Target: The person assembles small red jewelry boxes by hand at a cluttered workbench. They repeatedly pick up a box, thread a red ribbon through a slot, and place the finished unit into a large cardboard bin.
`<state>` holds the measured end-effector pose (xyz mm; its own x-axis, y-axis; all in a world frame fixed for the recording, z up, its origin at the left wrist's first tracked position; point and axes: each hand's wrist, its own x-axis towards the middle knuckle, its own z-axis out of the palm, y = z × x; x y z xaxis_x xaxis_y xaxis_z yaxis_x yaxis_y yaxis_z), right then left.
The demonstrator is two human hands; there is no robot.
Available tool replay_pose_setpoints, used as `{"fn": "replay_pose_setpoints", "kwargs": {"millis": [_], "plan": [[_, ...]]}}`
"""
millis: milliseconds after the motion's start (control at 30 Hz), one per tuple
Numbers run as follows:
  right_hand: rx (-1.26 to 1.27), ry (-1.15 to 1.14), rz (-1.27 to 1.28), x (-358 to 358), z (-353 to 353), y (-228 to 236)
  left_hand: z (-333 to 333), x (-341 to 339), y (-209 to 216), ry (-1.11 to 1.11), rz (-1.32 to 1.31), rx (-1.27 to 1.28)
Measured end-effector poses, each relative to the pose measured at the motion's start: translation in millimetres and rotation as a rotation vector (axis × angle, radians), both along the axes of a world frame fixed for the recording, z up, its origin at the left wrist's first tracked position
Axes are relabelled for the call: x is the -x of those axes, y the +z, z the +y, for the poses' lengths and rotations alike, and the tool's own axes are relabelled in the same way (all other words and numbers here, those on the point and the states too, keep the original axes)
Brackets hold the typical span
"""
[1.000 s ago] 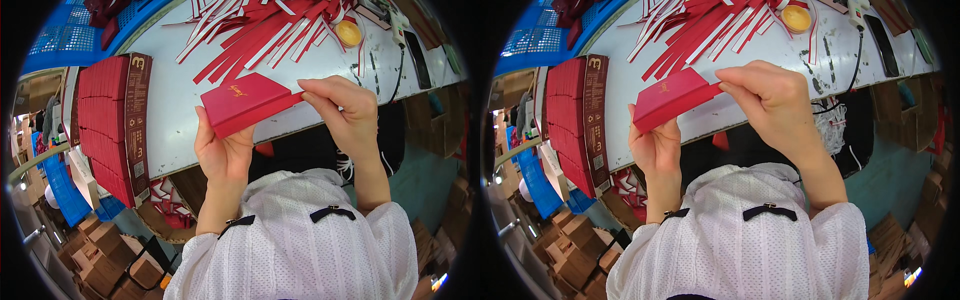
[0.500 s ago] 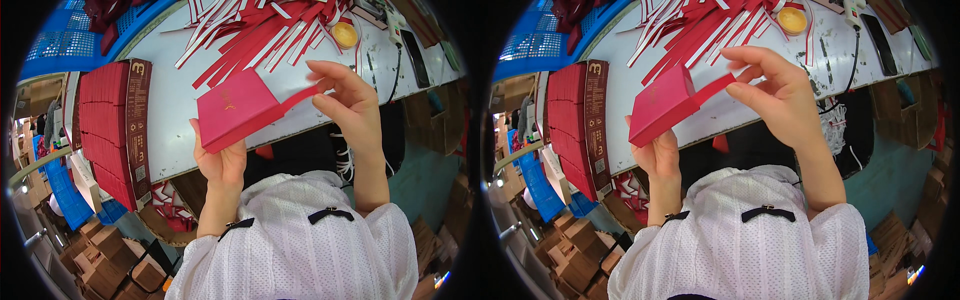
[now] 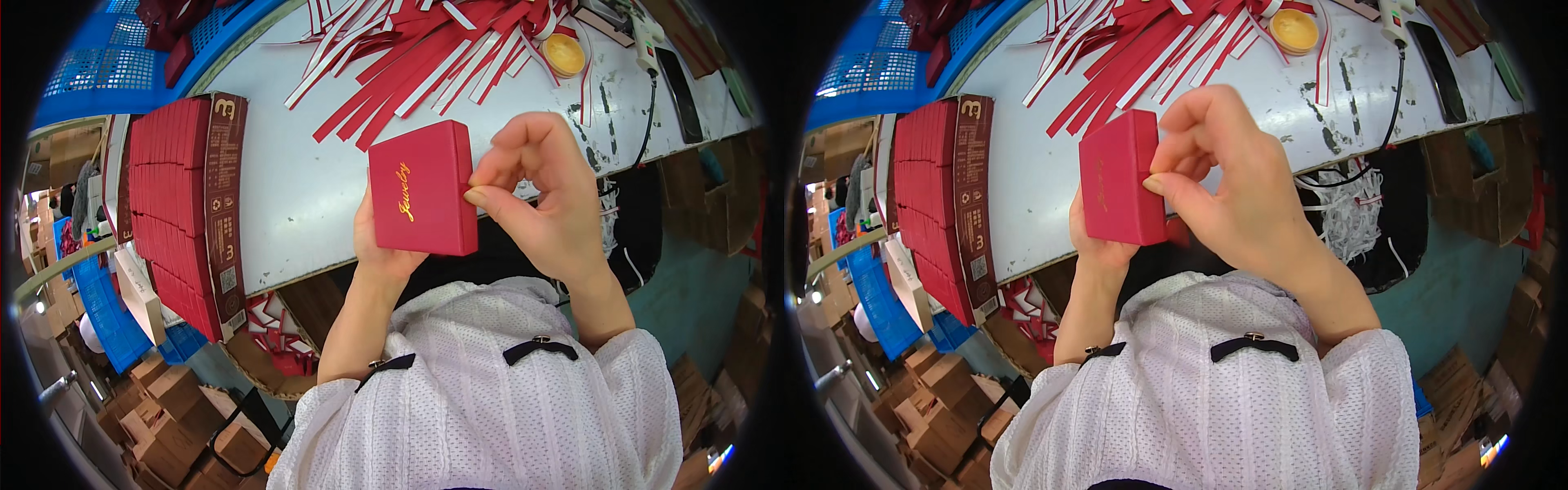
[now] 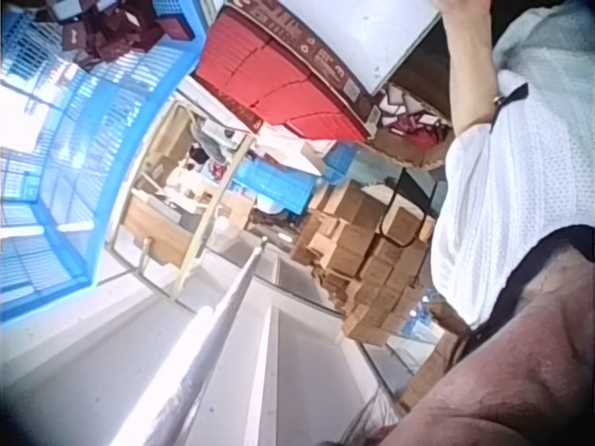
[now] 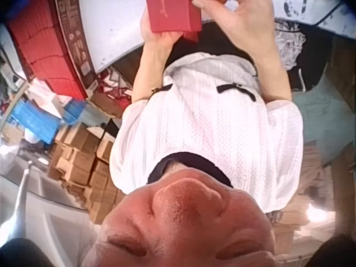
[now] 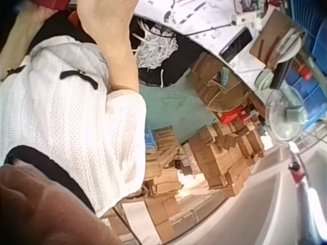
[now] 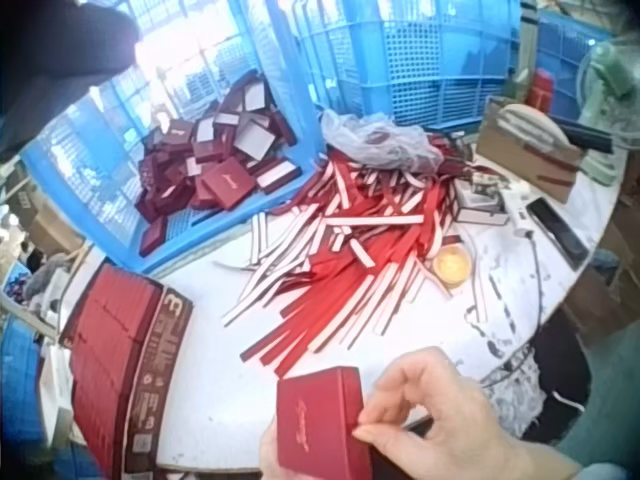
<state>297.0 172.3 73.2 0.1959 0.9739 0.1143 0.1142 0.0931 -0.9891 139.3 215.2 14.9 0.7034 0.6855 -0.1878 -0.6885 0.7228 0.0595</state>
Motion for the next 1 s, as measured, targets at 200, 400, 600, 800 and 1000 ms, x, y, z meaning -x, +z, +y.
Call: {"fn": "replay_pose_setpoints", "kwargs": {"millis": [200, 400, 600, 800, 1000], "plan": [[0.112, -0.067, 0.375, 1.7, 1.7, -18.2, -9.9, 11.0, -22.2, 0.066, -0.056, -0.092], [0.324, 0.283, 0.616, 24.6, -3.1, -21.0, 0.2, 12.5, -17.1, 0.132, 0.15, -0.107], [0.25, 0.292, 0.087, 28.4, 10.2, -27.5, 15.2, 20.0, 9.2, 0.223, 1.192, -1.167], [0.088, 0.019, 0.074, 14.2, 46.0, -42.3, 20.3, 37.2, 2.0, -0.035, 1.038, -0.993], [-0.282, -0.195, -0.856, -56.9, 128.5, -65.7, 9.7, 63.1, 13.2, -0.143, 0.911, -1.116]]}}
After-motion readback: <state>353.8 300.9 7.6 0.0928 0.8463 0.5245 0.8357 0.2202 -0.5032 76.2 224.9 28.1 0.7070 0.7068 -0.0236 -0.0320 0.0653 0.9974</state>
